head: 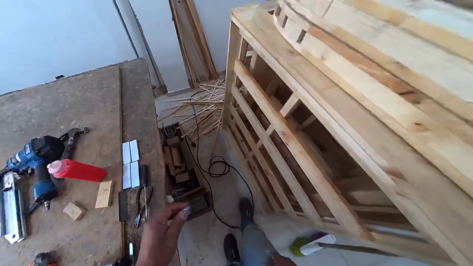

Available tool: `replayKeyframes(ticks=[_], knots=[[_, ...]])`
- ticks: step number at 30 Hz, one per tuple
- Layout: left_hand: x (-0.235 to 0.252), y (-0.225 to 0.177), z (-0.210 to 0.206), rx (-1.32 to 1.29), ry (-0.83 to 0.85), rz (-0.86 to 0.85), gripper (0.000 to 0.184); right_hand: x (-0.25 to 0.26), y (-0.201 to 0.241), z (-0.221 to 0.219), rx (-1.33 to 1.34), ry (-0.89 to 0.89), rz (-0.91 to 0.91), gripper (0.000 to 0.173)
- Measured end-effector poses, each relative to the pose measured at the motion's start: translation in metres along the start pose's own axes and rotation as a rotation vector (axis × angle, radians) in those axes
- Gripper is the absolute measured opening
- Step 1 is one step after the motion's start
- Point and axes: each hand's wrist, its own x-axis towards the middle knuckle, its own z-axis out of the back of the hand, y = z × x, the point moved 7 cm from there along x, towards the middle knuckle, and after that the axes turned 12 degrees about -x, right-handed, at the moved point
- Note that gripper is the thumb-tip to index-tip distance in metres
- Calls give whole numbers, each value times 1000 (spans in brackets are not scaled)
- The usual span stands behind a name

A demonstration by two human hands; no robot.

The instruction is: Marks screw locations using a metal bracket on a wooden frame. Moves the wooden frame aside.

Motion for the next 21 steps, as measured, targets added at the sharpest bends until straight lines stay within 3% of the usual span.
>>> replayKeyframes(ticks=[6,12,16,19,21], knots=[[120,14,46,96,-185,25,22,137,43,92,-214,131,37,69],[313,77,102,363,-348,90,30,282,65,212,-8,156,34,53],[446,136,136,538,-361,274,36,362,62,282,24,166,24,46],[506,169,163,720,-421,467,38,415,64,327,37,145,23,44],[530,189,177,835,-369,505,44,448,68,351,37,137,8,44]])
